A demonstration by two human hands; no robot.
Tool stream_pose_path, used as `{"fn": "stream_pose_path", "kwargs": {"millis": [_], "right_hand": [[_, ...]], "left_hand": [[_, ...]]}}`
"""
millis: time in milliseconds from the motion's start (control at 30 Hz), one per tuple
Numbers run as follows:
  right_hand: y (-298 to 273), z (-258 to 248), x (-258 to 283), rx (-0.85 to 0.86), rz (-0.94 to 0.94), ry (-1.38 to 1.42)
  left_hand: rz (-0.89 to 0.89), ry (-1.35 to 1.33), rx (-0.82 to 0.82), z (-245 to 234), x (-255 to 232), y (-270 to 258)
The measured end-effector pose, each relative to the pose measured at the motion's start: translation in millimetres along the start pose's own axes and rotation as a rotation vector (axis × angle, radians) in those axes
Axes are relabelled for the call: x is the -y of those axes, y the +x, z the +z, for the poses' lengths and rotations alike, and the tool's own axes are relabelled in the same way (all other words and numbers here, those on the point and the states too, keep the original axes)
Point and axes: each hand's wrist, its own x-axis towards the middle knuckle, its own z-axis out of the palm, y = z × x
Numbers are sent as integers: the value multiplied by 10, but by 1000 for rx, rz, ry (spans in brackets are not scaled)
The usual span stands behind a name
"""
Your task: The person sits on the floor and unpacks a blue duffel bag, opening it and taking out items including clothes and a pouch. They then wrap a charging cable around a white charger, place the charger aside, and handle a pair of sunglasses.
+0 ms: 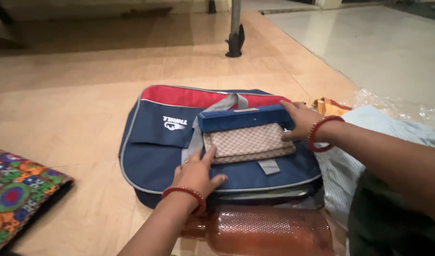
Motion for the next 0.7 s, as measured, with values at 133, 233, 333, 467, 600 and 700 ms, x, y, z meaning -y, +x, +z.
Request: {"fn": "stream_pose_path", "kwargs": {"millis": [133,233,333,467,600,700], "right_hand": [[44,11,175,-10,-55,-20],[1,-131,421,-20,102,-98],[-34,-214,740,75,216,-257],[-68,-196,975,-60,165,-320],[98,-98,886,-146,-85,-467],[274,63,783,-185,-226,-458]], "left_hand": [[-63,127,51,-84,-189,-44],[-9,253,-22,-62,-165,-79],[247,507,-342,75,-98,-15],[524,498,-641,319,-122,153],[563,562,-607,392,-162,286],[555,643,-547,360,-173,353]]}}
